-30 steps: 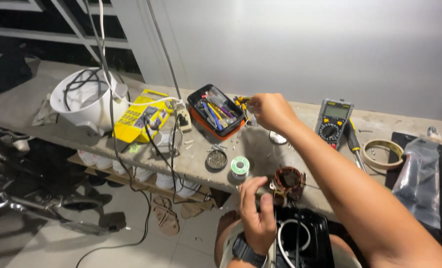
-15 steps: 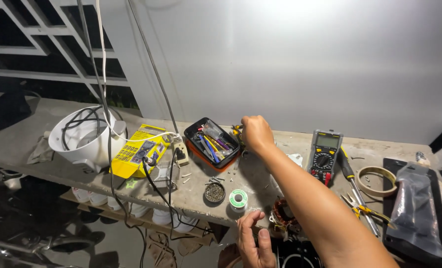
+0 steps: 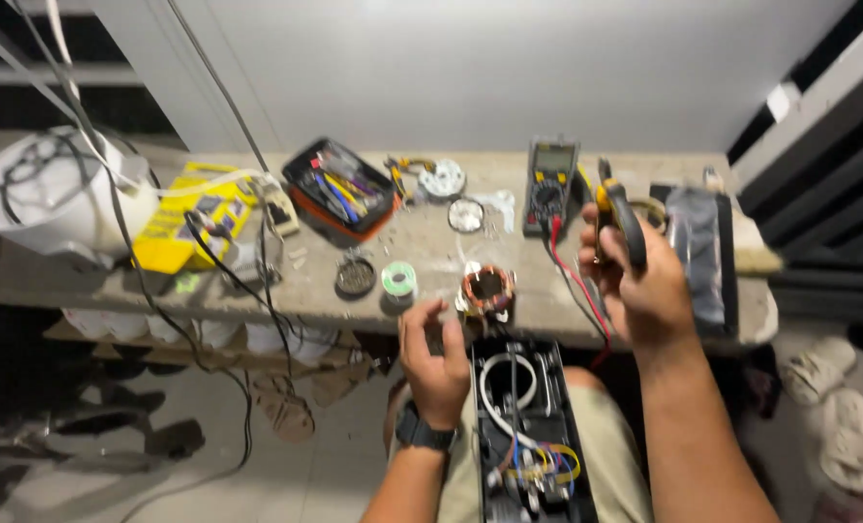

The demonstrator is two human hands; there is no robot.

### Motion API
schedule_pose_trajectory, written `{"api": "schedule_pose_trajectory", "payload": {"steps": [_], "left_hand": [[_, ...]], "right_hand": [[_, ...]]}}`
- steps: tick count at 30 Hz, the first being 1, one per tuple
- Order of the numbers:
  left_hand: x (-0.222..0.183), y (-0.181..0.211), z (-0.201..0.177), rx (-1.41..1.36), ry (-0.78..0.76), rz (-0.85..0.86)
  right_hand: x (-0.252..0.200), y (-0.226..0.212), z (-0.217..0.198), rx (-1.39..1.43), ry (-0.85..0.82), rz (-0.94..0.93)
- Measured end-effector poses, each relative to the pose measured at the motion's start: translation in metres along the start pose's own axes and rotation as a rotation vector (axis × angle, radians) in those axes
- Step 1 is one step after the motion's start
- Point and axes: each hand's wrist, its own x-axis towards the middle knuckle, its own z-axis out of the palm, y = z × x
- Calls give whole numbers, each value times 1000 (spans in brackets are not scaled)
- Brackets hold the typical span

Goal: Wiring and preparing a motor stator for assembly into an electronic device using pliers and a screwdriver.

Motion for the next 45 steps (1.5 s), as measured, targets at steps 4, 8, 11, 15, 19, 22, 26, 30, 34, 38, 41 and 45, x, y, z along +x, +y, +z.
{"api": "schedule_pose_trajectory", "payload": {"steps": [4,8,11,15,19,22,26,30,34,38,41,45], "left_hand": [[-2,27,-5,-35,-59,-25],[-2,57,-4,-133,-315,-87],[-10,69,-4,-154,-449,-156],[-12,72,-2,-114,-471,-178],[-19,53,4,-93,-454,-174],[-17,50,0,-59,-519,-189],[-16,45,-3,-55,-548,-199],[-12,46,-6,-104,-586,-231],[1,30,-6,-97,-530,-150],[12,13,-1,111,-347,69],[16,5,8,161,-321,158],[12,-15,23,199,-353,213]], "right_hand": [[-95,39,-9,36,-20,157],[-129,58,2,141,-170,228],[-136,50,17,188,-217,259],[-131,60,14,224,-247,271],[-139,40,32,143,-237,266],[-141,21,42,76,-238,318],[-141,24,40,258,-303,346],[-142,15,58,-62,-260,372],[-124,29,55,-343,-150,430],[-108,33,56,-903,-121,472],[-99,46,50,-1054,-110,421],[-97,43,59,-1086,-82,420]]}}
